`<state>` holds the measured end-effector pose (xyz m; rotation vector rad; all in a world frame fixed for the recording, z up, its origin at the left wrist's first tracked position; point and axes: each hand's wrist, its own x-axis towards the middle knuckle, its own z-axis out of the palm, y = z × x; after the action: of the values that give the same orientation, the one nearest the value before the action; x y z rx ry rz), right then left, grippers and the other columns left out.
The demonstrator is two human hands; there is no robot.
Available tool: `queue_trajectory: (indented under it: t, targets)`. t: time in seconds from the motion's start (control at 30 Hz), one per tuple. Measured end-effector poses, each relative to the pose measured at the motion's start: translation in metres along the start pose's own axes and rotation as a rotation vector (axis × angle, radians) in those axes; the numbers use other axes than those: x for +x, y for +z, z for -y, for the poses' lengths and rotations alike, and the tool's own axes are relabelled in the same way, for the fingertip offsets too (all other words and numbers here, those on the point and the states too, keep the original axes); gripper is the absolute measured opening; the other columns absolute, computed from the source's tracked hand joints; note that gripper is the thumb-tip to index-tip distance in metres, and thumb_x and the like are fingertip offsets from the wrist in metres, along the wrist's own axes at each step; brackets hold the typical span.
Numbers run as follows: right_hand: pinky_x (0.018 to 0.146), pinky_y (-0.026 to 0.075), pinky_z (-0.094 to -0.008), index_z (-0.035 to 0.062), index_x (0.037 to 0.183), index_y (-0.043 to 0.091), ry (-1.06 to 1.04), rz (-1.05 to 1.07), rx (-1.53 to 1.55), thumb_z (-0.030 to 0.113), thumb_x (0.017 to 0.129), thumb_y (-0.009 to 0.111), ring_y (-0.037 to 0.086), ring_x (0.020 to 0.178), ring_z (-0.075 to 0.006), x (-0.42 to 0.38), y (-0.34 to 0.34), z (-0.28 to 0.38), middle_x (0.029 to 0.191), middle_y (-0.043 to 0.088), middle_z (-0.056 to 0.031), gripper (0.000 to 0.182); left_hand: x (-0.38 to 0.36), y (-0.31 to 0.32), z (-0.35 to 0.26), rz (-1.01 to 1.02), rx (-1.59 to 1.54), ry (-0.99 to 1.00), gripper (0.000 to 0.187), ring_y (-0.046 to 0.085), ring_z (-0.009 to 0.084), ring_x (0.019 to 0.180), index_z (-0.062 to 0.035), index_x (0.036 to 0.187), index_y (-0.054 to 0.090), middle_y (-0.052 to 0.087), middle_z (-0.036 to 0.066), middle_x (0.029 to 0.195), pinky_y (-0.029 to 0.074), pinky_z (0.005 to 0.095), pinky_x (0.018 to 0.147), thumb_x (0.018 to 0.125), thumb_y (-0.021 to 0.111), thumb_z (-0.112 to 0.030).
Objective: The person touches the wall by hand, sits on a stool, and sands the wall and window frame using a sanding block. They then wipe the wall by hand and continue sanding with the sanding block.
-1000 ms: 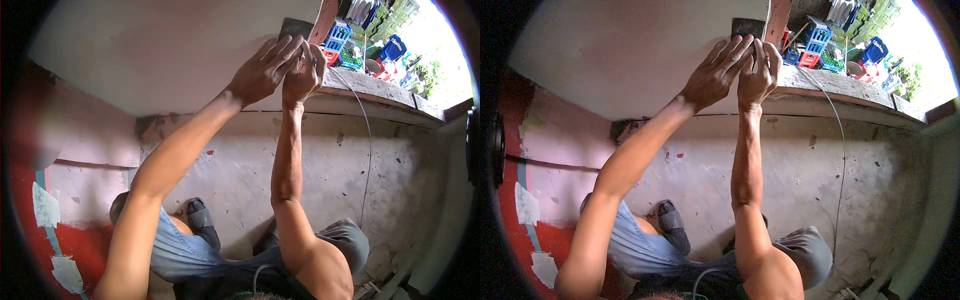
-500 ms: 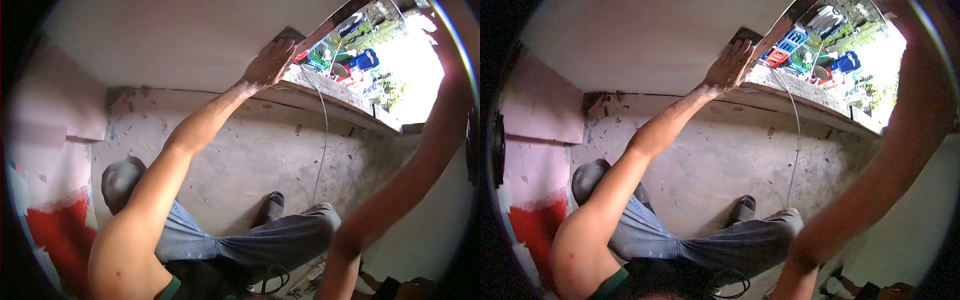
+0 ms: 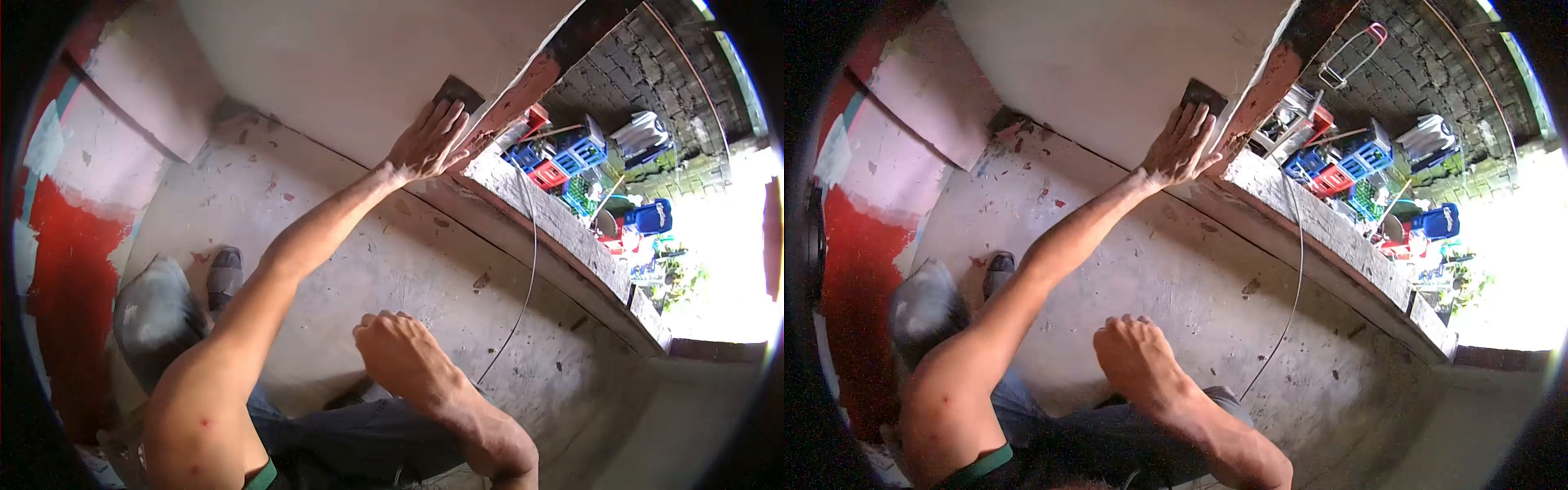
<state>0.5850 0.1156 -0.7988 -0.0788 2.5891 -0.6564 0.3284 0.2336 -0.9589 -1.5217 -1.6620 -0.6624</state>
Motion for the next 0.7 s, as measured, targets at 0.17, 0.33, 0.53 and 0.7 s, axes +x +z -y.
queue_trajectory:
  t: [0.17,0.33,0.53,0.7]
  targets:
    - [0.075,0.056,-0.0441,-0.0018,0.083,0.067,-0.013,-0.079,0.035,0.01,0.093,0.059,0.069,0.081,-0.0338,0.0,-0.002,-0.02,0.088,0.068,-0.017,0.017,0.001,0.003,-0.005,-0.017,-0.051,-0.05,0.083,0.028,0.0541,0.139,0.0086,0.15,0.02,0.016,0.036,0.154,0.028,0.0623,0.112,0.097,0.053,-0.047]
    - [0.07,0.057,-0.0404,-0.0023,0.074,0.066,0.006,-0.2,-0.037,-0.002,0.082,0.059,0.07,0.08,-0.0294,-0.004,-0.005,-0.018,0.083,0.068,-0.0191,0.01,0.001,0.002,-0.006,-0.07,-0.081,-0.071,0.081,0.029,0.0495,0.141,0.0068,0.15,0.02,0.019,0.034,0.154,0.027,0.058,0.115,0.097,0.054,-0.045]
    - [0.076,0.054,-0.043,-0.0015,0.08,0.065,0.08,-0.352,0.166,0.007,0.091,0.059,0.068,0.083,-0.0313,-0.022,-0.024,0.015,0.088,0.067,-0.016,0.015,0.006,-0.006,-0.003,-0.043,-0.061,-0.041,0.076,0.038,0.0442,0.136,0.0063,0.146,0.029,0.029,0.03,0.151,0.033,0.0526,0.114,0.096,0.056,-0.044]
    - [0.077,0.055,-0.0438,-0.0011,0.086,0.068,0.186,-0.375,0.094,0.01,0.092,0.062,0.068,0.083,-0.0313,-0.031,-0.021,0.023,0.091,0.068,-0.0144,0.014,0.006,-0.008,0.006,-0.095,-0.065,0.018,0.072,0.039,0.0439,0.134,0.0054,0.146,0.031,0.029,0.028,0.152,0.034,0.0517,0.113,0.097,0.055,-0.042]
